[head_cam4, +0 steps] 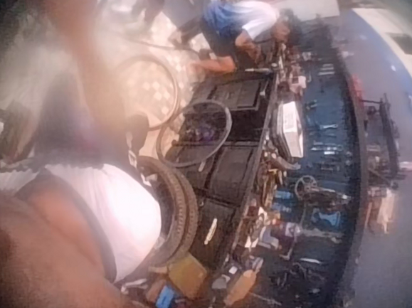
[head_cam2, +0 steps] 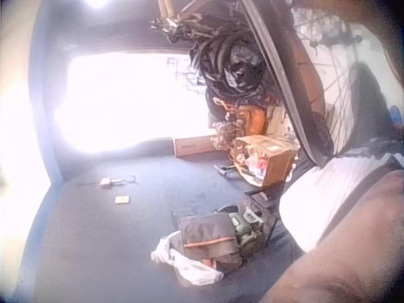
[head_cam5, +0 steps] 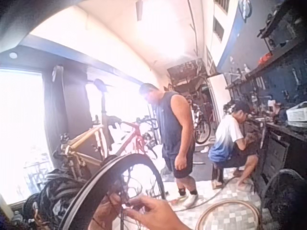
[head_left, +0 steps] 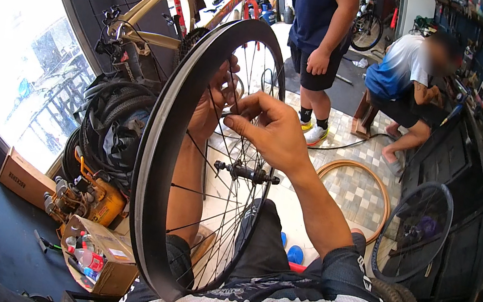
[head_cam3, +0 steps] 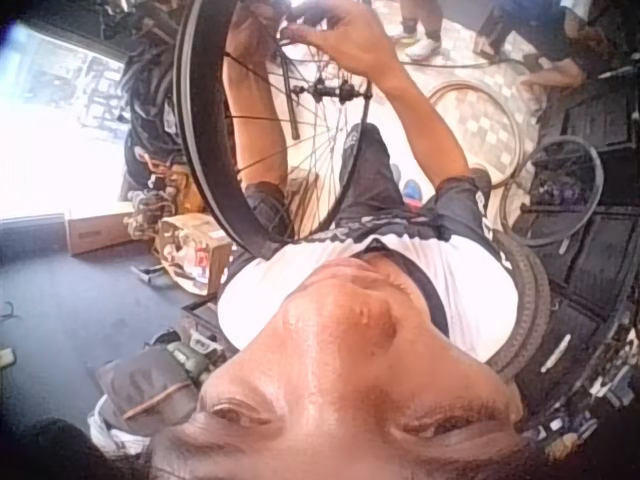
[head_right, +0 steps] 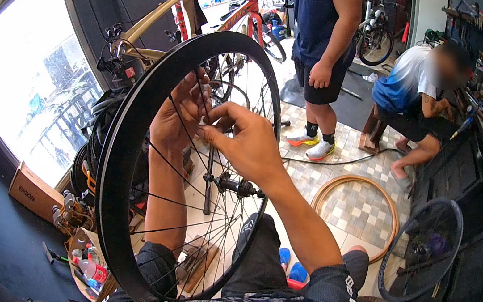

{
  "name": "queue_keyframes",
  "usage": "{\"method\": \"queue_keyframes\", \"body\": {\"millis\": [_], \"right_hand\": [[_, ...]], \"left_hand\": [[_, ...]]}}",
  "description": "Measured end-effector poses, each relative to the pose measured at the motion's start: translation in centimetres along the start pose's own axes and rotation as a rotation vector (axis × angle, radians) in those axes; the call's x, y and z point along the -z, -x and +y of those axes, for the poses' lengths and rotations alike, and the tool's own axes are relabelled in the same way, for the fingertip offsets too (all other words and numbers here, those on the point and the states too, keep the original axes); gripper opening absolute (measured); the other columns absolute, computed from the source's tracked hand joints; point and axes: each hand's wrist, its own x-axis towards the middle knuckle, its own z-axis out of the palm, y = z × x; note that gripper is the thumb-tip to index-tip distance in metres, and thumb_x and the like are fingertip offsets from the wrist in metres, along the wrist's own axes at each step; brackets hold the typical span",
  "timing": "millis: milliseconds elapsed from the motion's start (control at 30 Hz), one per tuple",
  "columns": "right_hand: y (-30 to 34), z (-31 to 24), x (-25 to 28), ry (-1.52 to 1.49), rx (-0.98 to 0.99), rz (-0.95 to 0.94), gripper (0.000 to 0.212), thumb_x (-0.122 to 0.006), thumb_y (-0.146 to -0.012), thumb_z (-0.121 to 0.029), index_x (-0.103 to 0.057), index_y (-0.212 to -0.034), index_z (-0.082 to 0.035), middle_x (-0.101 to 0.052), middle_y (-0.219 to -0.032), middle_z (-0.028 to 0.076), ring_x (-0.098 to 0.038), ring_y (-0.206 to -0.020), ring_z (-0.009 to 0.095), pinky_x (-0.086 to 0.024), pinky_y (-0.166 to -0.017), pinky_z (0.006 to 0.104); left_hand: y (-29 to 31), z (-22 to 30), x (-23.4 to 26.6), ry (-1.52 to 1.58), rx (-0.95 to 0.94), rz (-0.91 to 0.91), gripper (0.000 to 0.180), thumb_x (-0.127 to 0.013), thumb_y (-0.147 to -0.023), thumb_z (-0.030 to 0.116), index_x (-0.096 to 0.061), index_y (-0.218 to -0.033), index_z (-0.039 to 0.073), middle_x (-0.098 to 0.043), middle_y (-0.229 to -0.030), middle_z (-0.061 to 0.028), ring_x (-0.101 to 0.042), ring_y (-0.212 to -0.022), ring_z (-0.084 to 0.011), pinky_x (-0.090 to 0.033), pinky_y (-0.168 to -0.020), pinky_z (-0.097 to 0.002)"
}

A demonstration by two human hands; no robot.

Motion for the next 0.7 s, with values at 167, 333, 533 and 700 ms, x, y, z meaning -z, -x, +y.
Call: {"method": "queue_keyframes", "body": {"millis": [167,333,533,700], "right_hand": [[-0.3,1.5,-0.1,-0.189,0.011,0.019,0.030,-0.085,-0.093,-0.017,-0.074,-0.116,0.000,-0.078,-0.090,0.007,-0.069,-0.078,0.009,-0.054,-0.070,0.0276],[-0.3,1.0,-0.3,-0.137,0.000,-0.006,0.027,-0.083,-0.094,-0.016,-0.075,-0.114,0.000,-0.079,-0.092,0.007,-0.069,-0.079,0.008,-0.054,-0.071,0.0270],[-0.5,1.0,-0.4,-0.187,0.040,0.040,0.026,-0.083,-0.094,-0.017,-0.076,-0.111,0.001,-0.079,-0.092,0.007,-0.068,-0.078,0.007,-0.053,-0.070,0.0264],[-0.3,-0.1,0.2,-0.046,-0.092,-0.016,0.027,-0.086,-0.092,-0.016,-0.075,-0.107,0.002,-0.078,-0.092,0.007,-0.070,-0.081,0.008,-0.054,-0.071,0.0266]], "left_hand": [[0.0,-0.2,-0.3,0.000,0.014,0.058,0.037,-0.063,-0.108,0.021,-0.065,-0.137,-0.001,-0.066,-0.125,-0.0106,-0.066,-0.108,-0.0188,-0.059,-0.089,-0.0326],[-0.2,0.2,0.7,-0.002,0.018,-0.040,0.037,-0.063,-0.108,0.021,-0.064,-0.138,-0.001,-0.065,-0.129,-0.0105,-0.065,-0.110,-0.0183,-0.059,-0.090,-0.0330],[-0.1,-0.1,0.1,-0.050,-0.030,-0.024,0.039,-0.061,-0.109,0.023,-0.064,-0.141,0.001,-0.063,-0.133,-0.0107,-0.065,-0.113,-0.0186,-0.058,-0.094,-0.0330],[-0.1,0.1,0.9,-0.054,-0.010,-0.045,0.040,-0.061,-0.109,0.023,-0.064,-0.142,0.001,-0.063,-0.134,-0.0102,-0.064,-0.114,-0.0189,-0.055,-0.099,-0.0335]]}}
